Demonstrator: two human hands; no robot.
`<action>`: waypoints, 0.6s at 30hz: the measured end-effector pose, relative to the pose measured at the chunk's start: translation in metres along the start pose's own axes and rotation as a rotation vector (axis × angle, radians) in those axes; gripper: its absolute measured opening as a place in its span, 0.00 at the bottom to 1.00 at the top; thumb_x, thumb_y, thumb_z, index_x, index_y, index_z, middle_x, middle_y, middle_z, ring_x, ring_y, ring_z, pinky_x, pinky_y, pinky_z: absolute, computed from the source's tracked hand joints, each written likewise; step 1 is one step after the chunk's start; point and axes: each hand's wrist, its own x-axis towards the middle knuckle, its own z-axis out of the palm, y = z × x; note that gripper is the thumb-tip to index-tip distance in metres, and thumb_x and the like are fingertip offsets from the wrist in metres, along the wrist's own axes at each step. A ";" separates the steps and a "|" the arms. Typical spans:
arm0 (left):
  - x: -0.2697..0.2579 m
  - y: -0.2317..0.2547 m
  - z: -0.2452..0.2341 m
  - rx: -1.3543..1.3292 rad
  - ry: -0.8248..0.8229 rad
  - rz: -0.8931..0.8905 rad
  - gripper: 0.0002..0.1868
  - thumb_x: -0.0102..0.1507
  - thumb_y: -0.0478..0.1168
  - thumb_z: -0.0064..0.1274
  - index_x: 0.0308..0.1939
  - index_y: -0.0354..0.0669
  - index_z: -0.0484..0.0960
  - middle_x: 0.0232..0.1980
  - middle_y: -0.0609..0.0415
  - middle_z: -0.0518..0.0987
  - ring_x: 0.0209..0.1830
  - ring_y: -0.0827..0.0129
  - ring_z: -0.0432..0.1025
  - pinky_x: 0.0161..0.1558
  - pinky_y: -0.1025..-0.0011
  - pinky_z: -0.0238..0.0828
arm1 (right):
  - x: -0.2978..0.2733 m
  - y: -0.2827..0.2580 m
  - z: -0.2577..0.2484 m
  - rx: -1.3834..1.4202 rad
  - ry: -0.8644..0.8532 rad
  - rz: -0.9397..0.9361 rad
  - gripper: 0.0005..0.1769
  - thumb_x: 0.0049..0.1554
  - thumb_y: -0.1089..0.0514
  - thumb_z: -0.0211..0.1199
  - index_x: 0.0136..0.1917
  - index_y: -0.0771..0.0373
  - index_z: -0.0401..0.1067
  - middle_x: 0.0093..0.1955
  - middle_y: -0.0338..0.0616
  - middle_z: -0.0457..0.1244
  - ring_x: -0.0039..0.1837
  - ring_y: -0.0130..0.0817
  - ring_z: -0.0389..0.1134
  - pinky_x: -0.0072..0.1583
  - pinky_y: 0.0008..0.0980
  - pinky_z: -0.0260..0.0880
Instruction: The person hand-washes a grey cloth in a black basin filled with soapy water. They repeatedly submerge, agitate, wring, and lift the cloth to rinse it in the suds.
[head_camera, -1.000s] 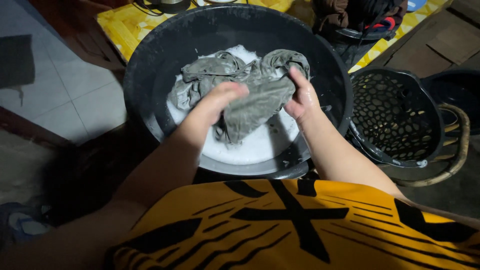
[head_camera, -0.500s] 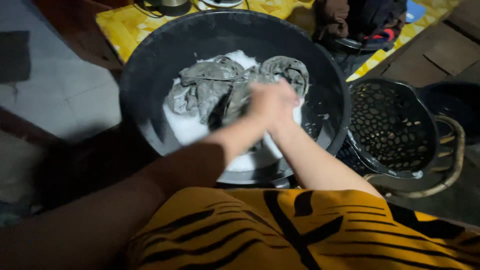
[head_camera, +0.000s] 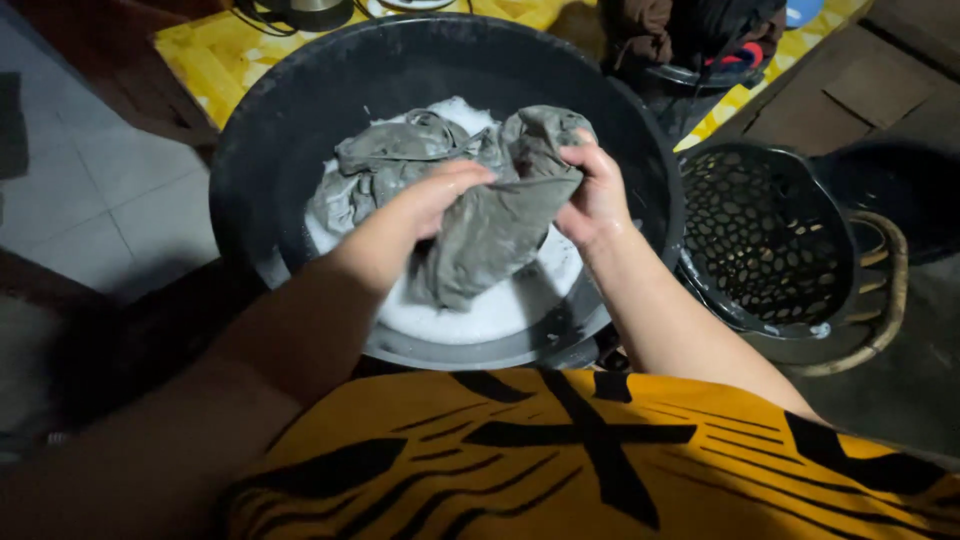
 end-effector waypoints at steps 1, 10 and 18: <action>-0.007 0.007 0.011 -0.268 -0.087 -0.206 0.20 0.61 0.53 0.57 0.45 0.40 0.84 0.44 0.45 0.85 0.43 0.55 0.80 0.50 0.56 0.77 | 0.000 -0.004 0.002 0.043 -0.057 0.007 0.18 0.52 0.64 0.57 0.58 0.62 0.69 0.58 0.49 0.66 0.62 0.47 0.69 0.68 0.49 0.70; -0.029 0.020 0.023 -0.332 -0.119 -0.174 0.15 0.63 0.44 0.57 0.50 0.41 0.82 0.48 0.50 0.85 0.47 0.62 0.80 0.53 0.59 0.76 | 0.000 -0.022 -0.032 0.100 -0.138 -0.019 0.24 0.52 0.65 0.60 0.63 0.61 0.68 0.65 0.49 0.65 0.68 0.48 0.66 0.74 0.51 0.65; -0.020 0.054 0.013 0.037 -0.095 0.293 0.20 0.69 0.48 0.53 0.55 0.34 0.82 0.49 0.54 0.84 0.47 0.71 0.76 0.51 0.69 0.73 | 0.011 -0.031 -0.051 -0.460 -0.153 0.216 0.18 0.62 0.55 0.67 0.64 0.61 0.73 0.59 0.43 0.68 0.60 0.35 0.69 0.63 0.37 0.71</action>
